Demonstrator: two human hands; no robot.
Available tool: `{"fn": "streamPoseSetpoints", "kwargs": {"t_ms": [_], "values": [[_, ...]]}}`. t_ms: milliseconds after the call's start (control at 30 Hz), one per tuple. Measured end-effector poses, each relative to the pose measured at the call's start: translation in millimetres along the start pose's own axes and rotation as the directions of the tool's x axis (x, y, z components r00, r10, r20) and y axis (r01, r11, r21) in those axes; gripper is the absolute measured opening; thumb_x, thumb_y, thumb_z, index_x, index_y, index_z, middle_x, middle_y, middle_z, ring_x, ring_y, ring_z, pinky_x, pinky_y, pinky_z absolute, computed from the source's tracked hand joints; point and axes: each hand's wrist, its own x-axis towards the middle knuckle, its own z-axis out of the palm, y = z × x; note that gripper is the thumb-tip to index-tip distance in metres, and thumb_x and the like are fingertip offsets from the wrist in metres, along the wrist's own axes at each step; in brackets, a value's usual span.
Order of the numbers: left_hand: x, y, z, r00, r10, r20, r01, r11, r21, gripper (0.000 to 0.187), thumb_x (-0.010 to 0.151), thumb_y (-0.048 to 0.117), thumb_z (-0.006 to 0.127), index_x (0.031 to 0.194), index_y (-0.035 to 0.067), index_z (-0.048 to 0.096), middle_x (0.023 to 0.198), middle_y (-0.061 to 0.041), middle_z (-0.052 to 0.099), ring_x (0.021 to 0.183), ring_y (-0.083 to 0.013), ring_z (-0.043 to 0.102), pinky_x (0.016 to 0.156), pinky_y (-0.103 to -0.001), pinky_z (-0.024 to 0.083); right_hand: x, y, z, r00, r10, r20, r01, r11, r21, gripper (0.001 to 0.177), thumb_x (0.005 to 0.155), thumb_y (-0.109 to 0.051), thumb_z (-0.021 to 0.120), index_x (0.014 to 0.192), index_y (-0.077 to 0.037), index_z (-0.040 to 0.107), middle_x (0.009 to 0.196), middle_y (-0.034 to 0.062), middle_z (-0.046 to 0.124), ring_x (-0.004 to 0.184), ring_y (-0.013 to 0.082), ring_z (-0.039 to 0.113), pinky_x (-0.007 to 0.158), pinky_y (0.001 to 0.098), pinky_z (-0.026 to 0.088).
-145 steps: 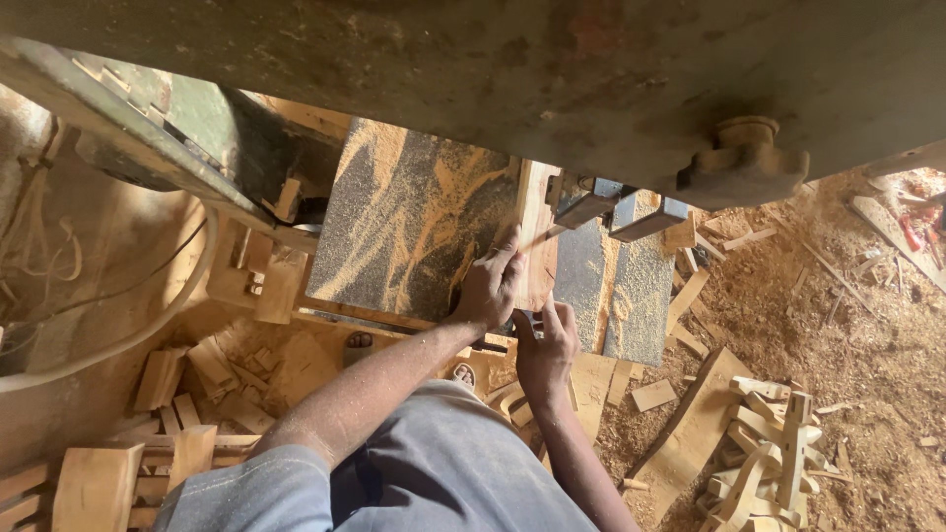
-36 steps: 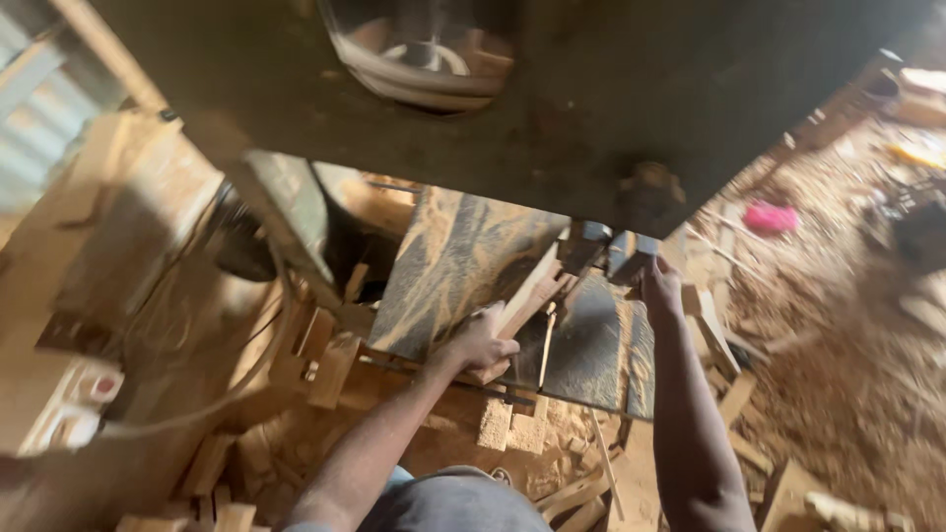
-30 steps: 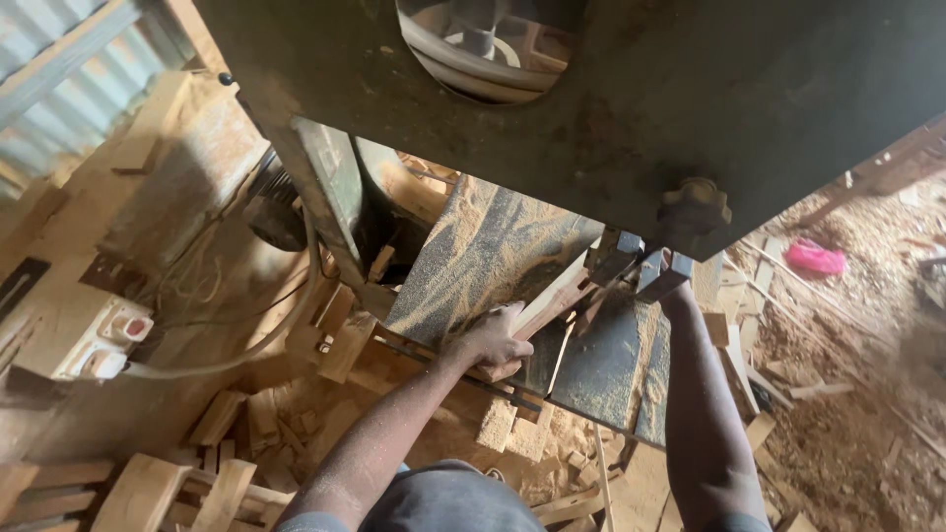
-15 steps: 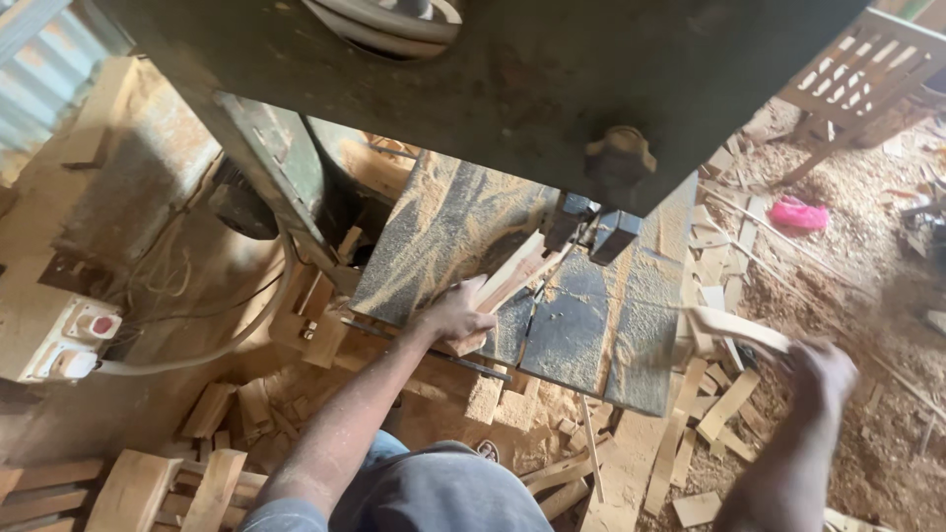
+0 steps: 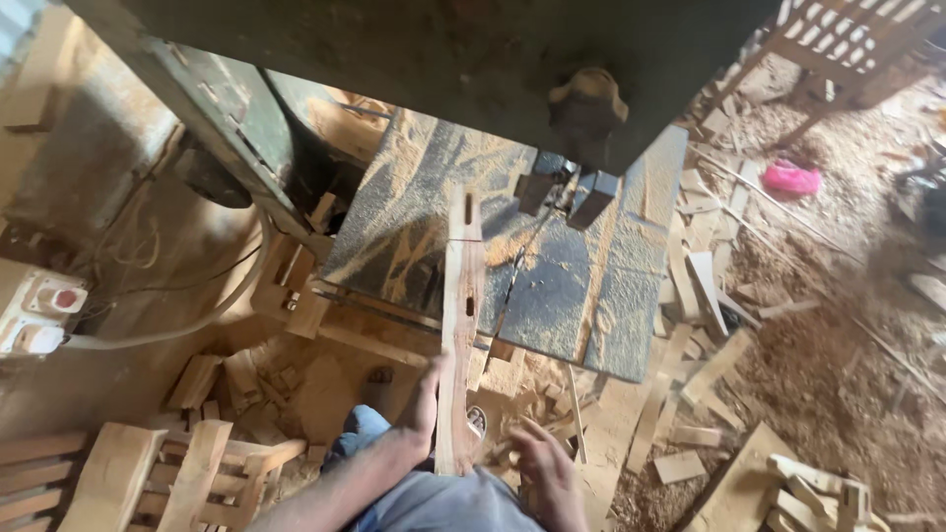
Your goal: The person shapes a piece of wood by guiding it against a bandsaw blade to cut away excess sections from different sides.
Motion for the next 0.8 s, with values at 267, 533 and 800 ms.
{"fn": "streamPoseSetpoints", "kwargs": {"t_ms": [267, 533, 800], "values": [[41.2, -39.4, -11.9, 0.954, 0.091, 0.286, -0.003, 0.956, -0.294, 0.051, 0.102, 0.049, 0.048, 0.119, 0.004, 0.064, 0.103, -0.012, 0.068, 0.092, -0.0239, 0.066, 0.081, -0.039, 0.056, -18.6, -204.9, 152.1, 0.99, 0.085, 0.114, 0.04, 0.606, -0.795, 0.085, 0.086, -0.042, 0.077, 0.157, -0.012, 0.041, 0.133, 0.0124, 0.059, 0.119, 0.0226, 0.061, 0.105, 0.0373, 0.05], [-78.7, 45.2, -25.5, 0.777, -0.114, 0.62, 0.149, 0.989, -0.005, 0.041, 0.098, 0.033, 0.061, 0.127, 0.005, 0.058, 0.111, -0.01, 0.071, 0.105, -0.0214, 0.07, 0.097, -0.039, 0.057, -45.0, -115.6, 108.2, 0.989, 0.118, 0.085, -0.122, 0.992, 0.036, 0.098, 0.072, -0.024, 0.086, 0.154, -0.004, 0.035, 0.151, 0.0172, 0.056, 0.141, 0.025, 0.052, 0.115, 0.0377, 0.039], [-66.7, 25.5, -43.7, 0.932, -0.129, 0.337, -0.042, 0.889, 0.456, 0.059, 0.087, 0.045, 0.076, 0.12, -0.003, 0.073, 0.108, -0.012, 0.078, 0.094, -0.0172, 0.074, 0.085, -0.031, 0.058, -121.4, -35.5, 143.3, 0.929, 0.151, -0.339, -0.194, 0.977, -0.095, 0.075, 0.082, -0.01, 0.08, 0.15, 0.001, 0.049, 0.126, 0.0206, 0.074, 0.115, 0.0236, 0.068, 0.098, 0.0346, 0.053]]}}
